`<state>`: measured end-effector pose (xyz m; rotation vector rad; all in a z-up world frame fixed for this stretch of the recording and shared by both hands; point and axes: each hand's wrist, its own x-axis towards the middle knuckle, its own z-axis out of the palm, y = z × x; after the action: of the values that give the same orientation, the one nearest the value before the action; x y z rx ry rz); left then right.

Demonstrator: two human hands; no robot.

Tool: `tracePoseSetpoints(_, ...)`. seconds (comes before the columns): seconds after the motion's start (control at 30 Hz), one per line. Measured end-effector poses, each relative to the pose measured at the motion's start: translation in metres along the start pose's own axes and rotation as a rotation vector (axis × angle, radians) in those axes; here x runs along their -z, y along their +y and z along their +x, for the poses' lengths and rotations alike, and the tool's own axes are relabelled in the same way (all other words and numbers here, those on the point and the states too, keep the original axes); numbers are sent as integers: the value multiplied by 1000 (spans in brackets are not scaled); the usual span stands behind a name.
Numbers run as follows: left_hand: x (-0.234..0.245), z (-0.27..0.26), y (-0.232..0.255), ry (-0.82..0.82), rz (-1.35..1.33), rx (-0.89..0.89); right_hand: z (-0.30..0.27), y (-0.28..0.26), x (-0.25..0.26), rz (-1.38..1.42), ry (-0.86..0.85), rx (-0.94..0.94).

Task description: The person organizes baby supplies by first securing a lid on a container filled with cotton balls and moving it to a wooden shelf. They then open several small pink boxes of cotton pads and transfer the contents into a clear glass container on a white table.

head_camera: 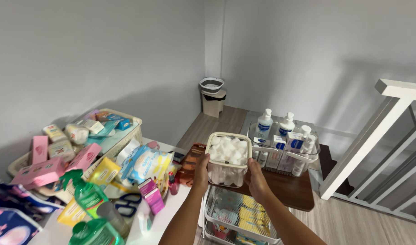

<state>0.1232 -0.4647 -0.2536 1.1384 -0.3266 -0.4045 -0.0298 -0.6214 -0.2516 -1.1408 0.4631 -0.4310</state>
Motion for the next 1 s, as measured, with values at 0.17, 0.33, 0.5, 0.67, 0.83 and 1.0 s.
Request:
tracePoseSetpoints(0.17,10,36,-23,-44,-85,6,34,14,-5,30,20,12)
tracePoseSetpoints(0.33,17,76,-40,-130,-93,-14,65,27,-10,107,56,37)
tracePoseSetpoints(0.5,11,103,-49,-94,-31,74,87,38,-11,120,90,98)
tracePoseSetpoints(0.67,8,114,-40,-167,38,41,108,50,-11,43,130,181)
tracePoseSetpoints(0.83,3,129,-35,-178,34,83,129,53,-9,57,228,173)
tracePoseSetpoints(1.0,1,138,-40,-218,30,52,133,53,-11,-10,314,194)
